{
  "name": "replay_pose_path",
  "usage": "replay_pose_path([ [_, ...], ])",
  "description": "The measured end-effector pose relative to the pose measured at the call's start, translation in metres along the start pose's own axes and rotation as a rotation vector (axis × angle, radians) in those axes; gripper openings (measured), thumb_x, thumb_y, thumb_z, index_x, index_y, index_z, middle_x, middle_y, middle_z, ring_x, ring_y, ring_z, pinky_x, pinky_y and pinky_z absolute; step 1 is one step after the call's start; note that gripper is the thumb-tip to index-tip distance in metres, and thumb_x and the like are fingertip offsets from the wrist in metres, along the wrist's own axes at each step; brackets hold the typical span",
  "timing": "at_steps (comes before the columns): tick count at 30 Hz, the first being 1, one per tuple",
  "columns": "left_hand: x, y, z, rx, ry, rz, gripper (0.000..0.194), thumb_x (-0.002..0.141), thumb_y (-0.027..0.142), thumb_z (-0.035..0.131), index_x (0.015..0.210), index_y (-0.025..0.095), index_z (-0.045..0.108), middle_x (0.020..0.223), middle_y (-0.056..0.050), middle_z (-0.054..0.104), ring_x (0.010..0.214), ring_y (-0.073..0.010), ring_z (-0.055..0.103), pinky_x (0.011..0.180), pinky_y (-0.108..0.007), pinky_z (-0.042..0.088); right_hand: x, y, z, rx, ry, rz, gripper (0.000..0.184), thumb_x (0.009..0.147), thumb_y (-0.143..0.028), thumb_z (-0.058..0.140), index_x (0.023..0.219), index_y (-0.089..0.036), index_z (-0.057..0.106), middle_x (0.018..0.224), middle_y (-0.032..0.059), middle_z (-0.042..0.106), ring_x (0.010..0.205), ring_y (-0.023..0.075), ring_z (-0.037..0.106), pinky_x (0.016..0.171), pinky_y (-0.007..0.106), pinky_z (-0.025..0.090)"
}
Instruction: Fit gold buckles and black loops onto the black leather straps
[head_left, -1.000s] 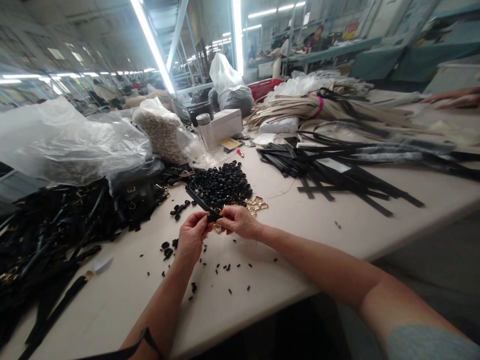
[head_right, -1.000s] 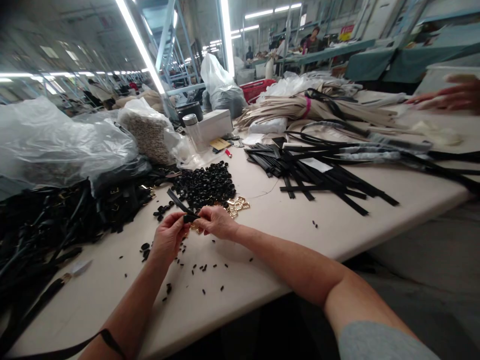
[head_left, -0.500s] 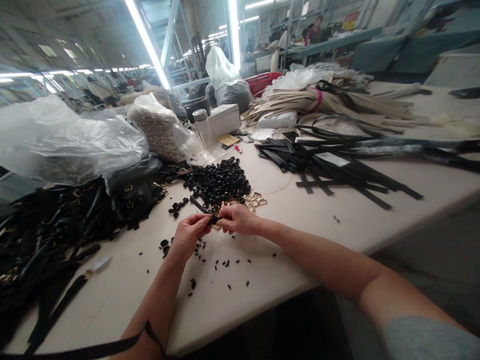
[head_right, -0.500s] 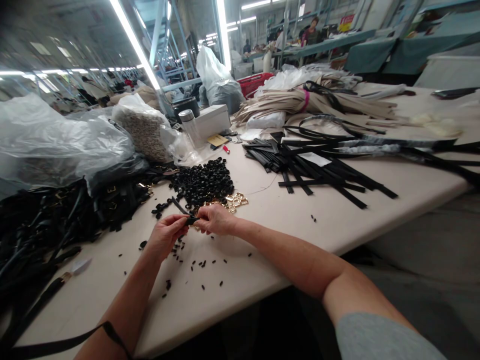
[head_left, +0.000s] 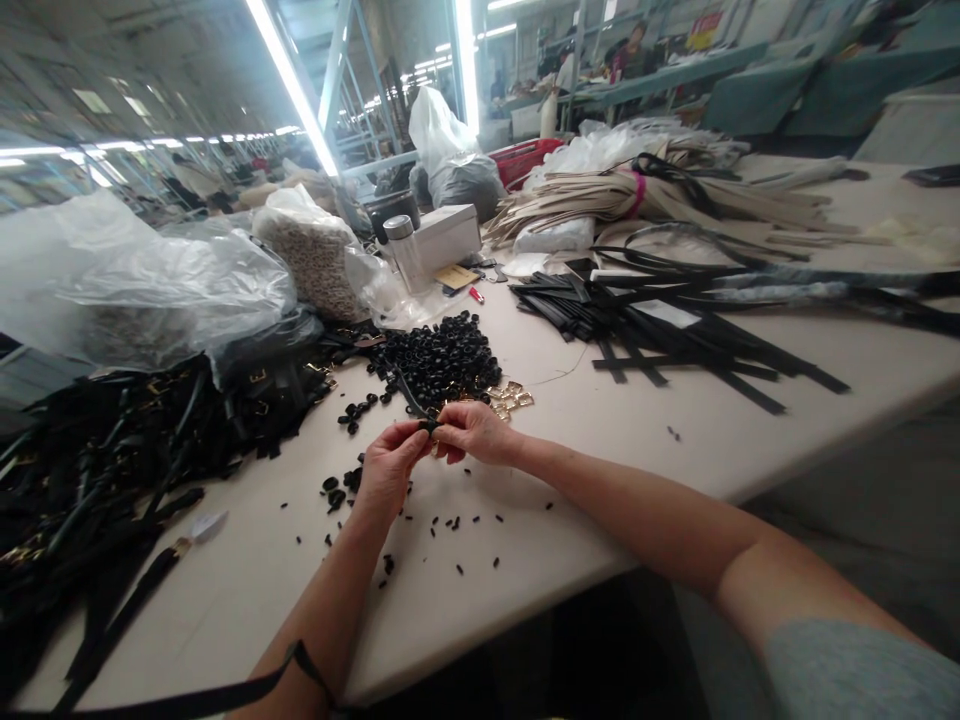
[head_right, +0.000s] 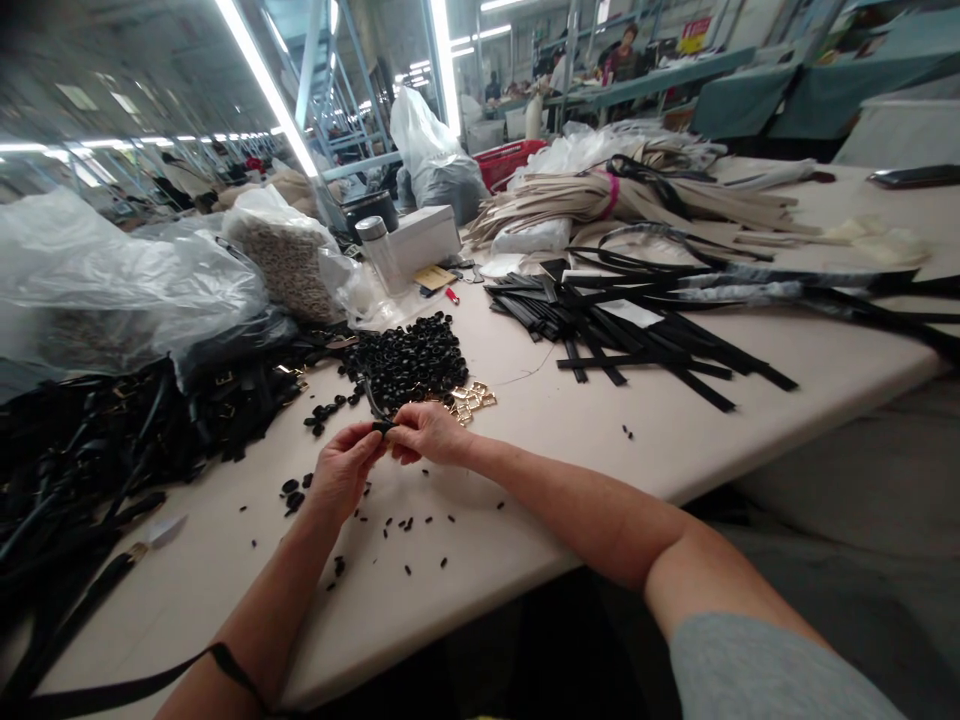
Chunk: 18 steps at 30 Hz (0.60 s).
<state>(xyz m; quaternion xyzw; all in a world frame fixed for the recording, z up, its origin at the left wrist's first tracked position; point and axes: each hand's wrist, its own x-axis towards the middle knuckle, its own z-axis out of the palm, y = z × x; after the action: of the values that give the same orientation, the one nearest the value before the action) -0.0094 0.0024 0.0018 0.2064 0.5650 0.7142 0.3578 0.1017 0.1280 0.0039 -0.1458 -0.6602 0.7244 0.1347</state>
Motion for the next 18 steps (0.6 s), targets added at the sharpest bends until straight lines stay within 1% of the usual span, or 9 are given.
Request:
replay_pose_path([
  [2,0.0004,-0.0015,-0.0006,0.03,-0.018,0.01,0.03,0.059,0.028,0.085,0.083,0.015,0.072,0.078,-0.004,0.072,0.066,-0.012,0.063,0.068,-0.025,0.051,0.0005,0.0011,0.0014,0.011,0.002,0.015,0.012,0.081,-0.024,0.062,0.077,-0.014,0.056,0.062,-0.0004,0.066,0.05,0.0088,0.063,0.049,0.018,0.052],
  [4,0.0006,-0.002,-0.0014,0.1,-0.019,0.036,0.028,0.063,0.028,0.083,0.085,0.015,0.072,0.077,-0.004,0.072,0.065,-0.0119,0.062,0.064,-0.023,0.049,0.0016,0.002,0.0033,0.043,-0.006,0.033,0.003,0.082,-0.017,0.059,0.082,-0.014,0.058,0.067,-0.0001,0.068,0.055,0.0087,0.065,0.053,0.019,0.054],
  [6,0.0006,-0.0019,-0.0019,0.17,-0.007,0.071,0.027,0.064,0.029,0.083,0.084,0.015,0.072,0.075,-0.003,0.071,0.063,-0.011,0.06,0.061,-0.022,0.046,0.0026,0.0024,0.0052,0.077,-0.016,0.052,0.009,0.081,-0.01,0.056,0.088,-0.014,0.06,0.07,-0.0003,0.068,0.059,0.0083,0.066,0.058,0.019,0.055],
  [9,0.0,-0.0016,-0.0006,0.239,0.003,0.103,0.026,0.063,0.03,0.083,0.082,0.015,0.073,0.071,-0.002,0.069,0.059,-0.01,0.056,0.058,-0.022,0.045,0.0029,0.0024,0.0065,0.093,-0.045,0.048,0.018,0.079,-0.005,0.054,0.092,-0.013,0.061,0.069,-0.0011,0.067,0.062,0.0084,0.067,0.063,0.018,0.056],
  [12,-0.0014,-0.0022,0.0031,0.272,-0.011,0.121,0.027,0.061,0.03,0.083,0.082,0.016,0.073,0.072,-0.002,0.069,0.061,-0.0124,0.058,0.061,-0.025,0.048,0.0021,0.0024,0.0053,0.071,-0.063,0.045,0.012,0.078,-0.01,0.059,0.09,-0.012,0.061,0.069,0.0002,0.068,0.062,0.0095,0.066,0.061,0.019,0.055],
  [13,-0.0018,-0.0026,0.0042,0.285,-0.019,0.133,0.028,0.061,0.03,0.083,0.082,0.016,0.073,0.075,-0.003,0.069,0.064,-0.0136,0.059,0.064,-0.026,0.049,0.0018,0.0023,0.0046,0.056,-0.048,0.051,0.009,0.08,-0.014,0.061,0.088,-0.012,0.061,0.067,0.0005,0.067,0.06,0.0095,0.065,0.058,0.019,0.055],
  [15,-0.0022,-0.0034,0.005,0.309,-0.04,0.15,0.029,0.061,0.029,0.083,0.085,0.015,0.073,0.08,-0.004,0.07,0.07,-0.0153,0.061,0.07,-0.028,0.05,0.0012,0.0014,0.003,0.016,-0.004,0.053,0.01,0.083,-0.021,0.061,0.085,-0.011,0.06,0.063,0.0005,0.066,0.055,0.009,0.063,0.052,0.017,0.053],
  [16,-0.002,-0.0034,0.0043,0.311,-0.05,0.145,0.029,0.062,0.03,0.082,0.086,0.015,0.073,0.081,-0.004,0.07,0.072,-0.0152,0.061,0.071,-0.028,0.05,0.0008,0.0004,0.0022,0.004,0.013,0.049,0.011,0.084,-0.023,0.06,0.084,-0.011,0.06,0.062,0.0006,0.065,0.053,0.0086,0.063,0.05,0.017,0.052],
  [18,-0.0007,-0.0018,0.0008,0.269,-0.047,0.105,0.028,0.066,0.031,0.08,0.087,0.015,0.071,0.076,-0.003,0.069,0.067,-0.0129,0.06,0.067,-0.025,0.049,-0.0003,-0.0028,0.0009,0.009,0.019,0.039,0.012,0.086,-0.024,0.059,0.082,-0.012,0.059,0.063,0.0011,0.066,0.052,0.0081,0.062,0.049,0.016,0.051],
])
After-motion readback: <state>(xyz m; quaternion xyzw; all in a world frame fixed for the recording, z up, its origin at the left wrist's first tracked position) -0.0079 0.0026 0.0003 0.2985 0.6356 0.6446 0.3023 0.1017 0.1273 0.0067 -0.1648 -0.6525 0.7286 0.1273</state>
